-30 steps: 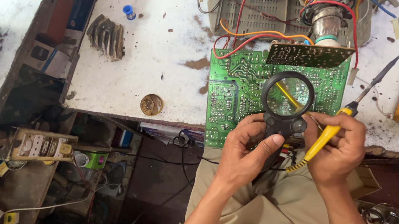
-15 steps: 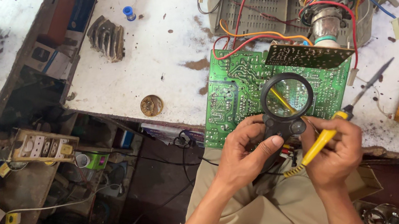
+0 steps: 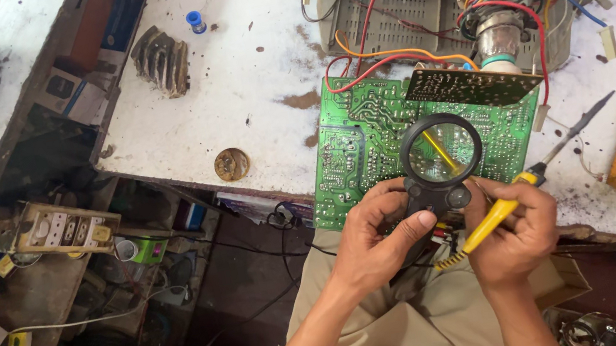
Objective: The person holds a magnifying glass over a green circuit board and uses a yellow probe to touch various points on the board. The person moves the magnifying glass and probe across different areas of the board throughout the clip.
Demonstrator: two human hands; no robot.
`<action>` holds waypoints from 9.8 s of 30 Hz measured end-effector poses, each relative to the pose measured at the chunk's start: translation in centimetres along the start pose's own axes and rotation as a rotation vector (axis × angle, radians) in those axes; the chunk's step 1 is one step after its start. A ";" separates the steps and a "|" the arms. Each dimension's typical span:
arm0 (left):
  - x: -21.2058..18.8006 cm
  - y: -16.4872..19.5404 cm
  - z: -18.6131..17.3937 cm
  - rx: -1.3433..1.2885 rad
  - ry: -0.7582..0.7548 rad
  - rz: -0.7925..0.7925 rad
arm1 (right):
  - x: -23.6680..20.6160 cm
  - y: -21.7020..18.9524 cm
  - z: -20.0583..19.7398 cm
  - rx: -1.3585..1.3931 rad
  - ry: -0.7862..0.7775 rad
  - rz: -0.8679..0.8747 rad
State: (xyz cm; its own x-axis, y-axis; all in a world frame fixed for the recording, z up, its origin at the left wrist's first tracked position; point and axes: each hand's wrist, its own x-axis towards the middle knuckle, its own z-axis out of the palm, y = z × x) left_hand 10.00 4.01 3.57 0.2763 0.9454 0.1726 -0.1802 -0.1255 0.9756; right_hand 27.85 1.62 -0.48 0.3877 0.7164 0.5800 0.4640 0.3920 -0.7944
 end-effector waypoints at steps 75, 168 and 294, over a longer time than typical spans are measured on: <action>-0.2 0.2 0.2 -0.039 0.002 -0.055 | 0.5 -0.9 -4.1 0.549 0.052 0.628; 0.0 -0.1 0.3 -0.092 0.008 -0.062 | 1.8 -1.2 -3.4 0.508 0.045 0.627; -0.1 0.3 0.3 -0.052 -0.027 -0.058 | 1.7 -1.8 -4.4 0.432 0.098 0.628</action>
State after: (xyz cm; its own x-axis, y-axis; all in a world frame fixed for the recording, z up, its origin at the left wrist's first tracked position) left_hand 10.24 3.77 3.92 0.3133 0.9420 0.1204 -0.2113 -0.0545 0.9759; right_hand 31.14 -0.36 2.78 0.5542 0.8324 -0.0060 -0.2114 0.1338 -0.9682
